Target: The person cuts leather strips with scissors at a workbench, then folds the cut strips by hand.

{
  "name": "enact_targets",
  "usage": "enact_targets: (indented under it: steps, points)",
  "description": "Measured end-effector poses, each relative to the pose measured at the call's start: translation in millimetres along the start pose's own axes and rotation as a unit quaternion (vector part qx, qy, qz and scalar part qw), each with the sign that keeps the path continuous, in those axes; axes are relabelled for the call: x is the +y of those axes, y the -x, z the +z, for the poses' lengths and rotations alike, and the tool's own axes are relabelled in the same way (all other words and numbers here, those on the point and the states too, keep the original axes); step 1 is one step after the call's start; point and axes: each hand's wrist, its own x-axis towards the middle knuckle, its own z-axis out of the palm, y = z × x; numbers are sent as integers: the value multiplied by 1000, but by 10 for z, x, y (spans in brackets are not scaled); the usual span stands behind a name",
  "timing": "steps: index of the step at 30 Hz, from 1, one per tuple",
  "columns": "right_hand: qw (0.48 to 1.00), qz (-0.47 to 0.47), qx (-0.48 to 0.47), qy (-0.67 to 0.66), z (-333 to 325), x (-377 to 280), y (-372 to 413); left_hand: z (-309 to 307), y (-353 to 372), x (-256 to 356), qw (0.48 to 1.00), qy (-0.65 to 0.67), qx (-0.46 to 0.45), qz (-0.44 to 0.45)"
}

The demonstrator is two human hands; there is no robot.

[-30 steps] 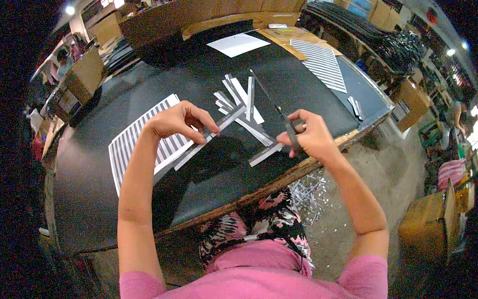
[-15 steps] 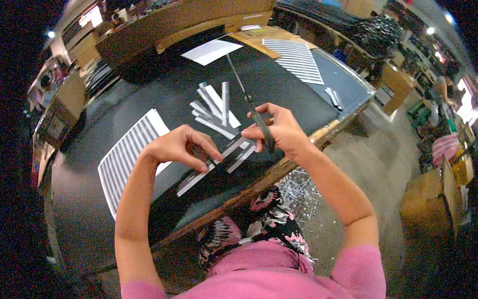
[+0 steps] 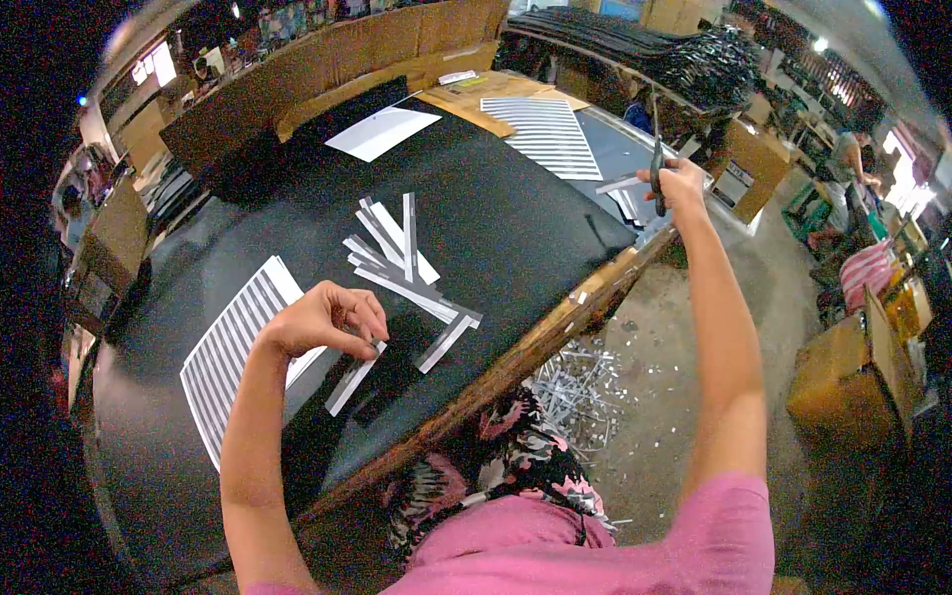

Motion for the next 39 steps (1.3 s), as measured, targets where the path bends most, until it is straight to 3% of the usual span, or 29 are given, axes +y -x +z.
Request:
enact_targets:
  steps: [5,7,9,10,11,13,16,20,34,36,39]
  points:
    - [998,0,2,70,-37,355,-289,-18,4,-10,1000,5,-2,10]
    - [955,-80,95,269,-18,397,-308,-19,13,0,1000,5,-5,25]
    - [961,-101,105,236,73,285,-110,6,16,58,1000,12,24,-12]
    - [966,-122,113,200,149,142,92,-3,-9,23,1000,-10,24,16]
    - [964,-146,65,211,223,49,259,19,-21,41,999,-5,22,35]
    - [985,-105,-104,91,448,-181,716,81,-27,62,998,9,24,50]
    - [953,-21,-302,-14,768,-656,1622,153,-48,78,998,26,17,57]
    - [891,21,-440,-111,1059,-780,2251,234,-59,55,996,55,13,73]
    - [886,2,-446,-128,1247,-750,2472,362,-129,5,993,-23,34,108]
    - [904,-48,-403,-137,1248,-746,2484,373,-142,-18,991,-48,67,109]
    - [925,-49,-352,-135,1210,-759,2392,374,-78,-9,990,-88,79,73]
